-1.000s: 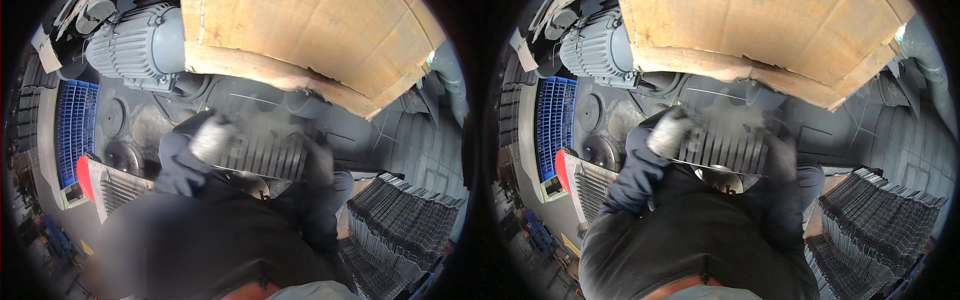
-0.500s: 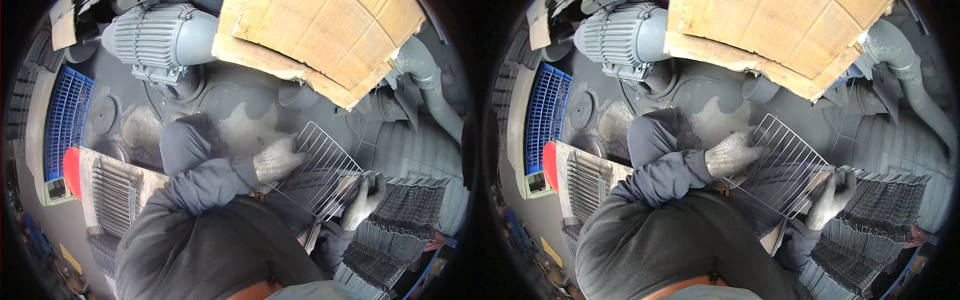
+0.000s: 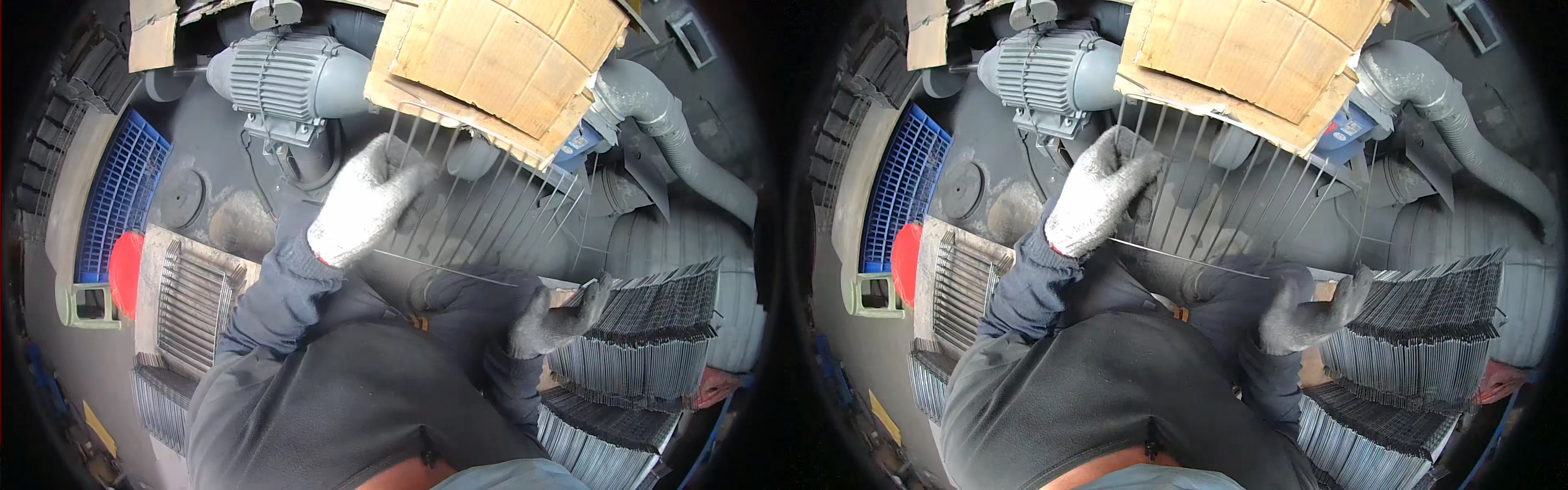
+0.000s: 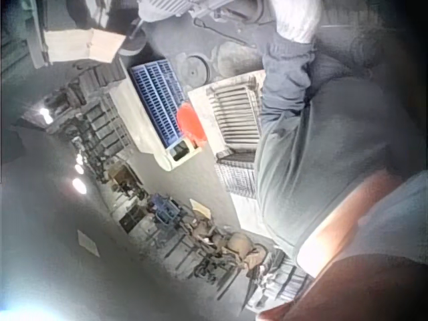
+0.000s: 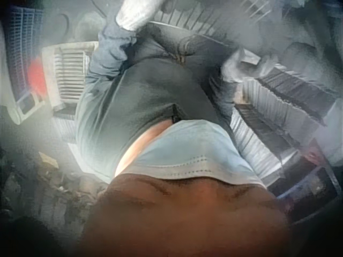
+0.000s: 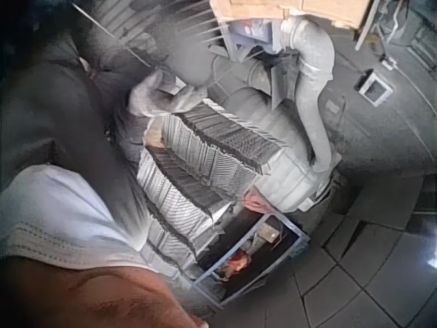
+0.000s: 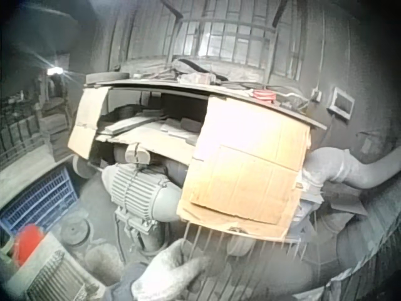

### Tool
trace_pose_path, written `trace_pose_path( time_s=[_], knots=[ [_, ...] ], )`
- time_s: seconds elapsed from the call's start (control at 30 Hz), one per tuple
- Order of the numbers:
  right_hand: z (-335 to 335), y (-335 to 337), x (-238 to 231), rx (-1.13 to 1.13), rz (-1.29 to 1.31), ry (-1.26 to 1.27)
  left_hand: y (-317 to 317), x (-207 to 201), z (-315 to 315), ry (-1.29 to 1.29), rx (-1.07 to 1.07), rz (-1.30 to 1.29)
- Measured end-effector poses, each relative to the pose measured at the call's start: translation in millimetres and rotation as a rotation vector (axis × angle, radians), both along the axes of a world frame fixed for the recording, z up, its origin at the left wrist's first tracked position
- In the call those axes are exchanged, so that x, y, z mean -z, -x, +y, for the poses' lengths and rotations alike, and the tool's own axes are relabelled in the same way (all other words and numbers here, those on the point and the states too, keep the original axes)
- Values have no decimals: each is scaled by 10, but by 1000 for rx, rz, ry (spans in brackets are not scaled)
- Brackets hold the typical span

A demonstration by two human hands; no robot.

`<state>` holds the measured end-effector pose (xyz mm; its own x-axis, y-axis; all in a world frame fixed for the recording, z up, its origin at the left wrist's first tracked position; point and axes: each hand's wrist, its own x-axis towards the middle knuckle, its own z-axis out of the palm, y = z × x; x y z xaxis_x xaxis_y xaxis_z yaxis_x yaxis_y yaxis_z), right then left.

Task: Clean debris off of small metal wire grates using hands and then stacking them.

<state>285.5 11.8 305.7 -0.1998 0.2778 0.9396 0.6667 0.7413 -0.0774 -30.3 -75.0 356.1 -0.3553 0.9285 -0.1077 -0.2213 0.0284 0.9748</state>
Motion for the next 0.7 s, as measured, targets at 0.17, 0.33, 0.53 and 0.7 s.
trace_pose_path(
  time_s=[0.17, 0.33, 0.53, 0.7],
  knots=[
    [-159, 220, -357, -211, -95, 426, -385, 184, -13, -389, 211, 939],
    [-48, 99, 71, -288, 8, 1157, -606, 210, 19, -473, -236, 1149],
    [-83, 416, 354, -498, 1123, 1253, -882, 729, 48, 162, -271, -4],
    [-107, 472, 855, -619, 1193, 1314, -885, 994, 296, -108, -308, -498]
  ],
)
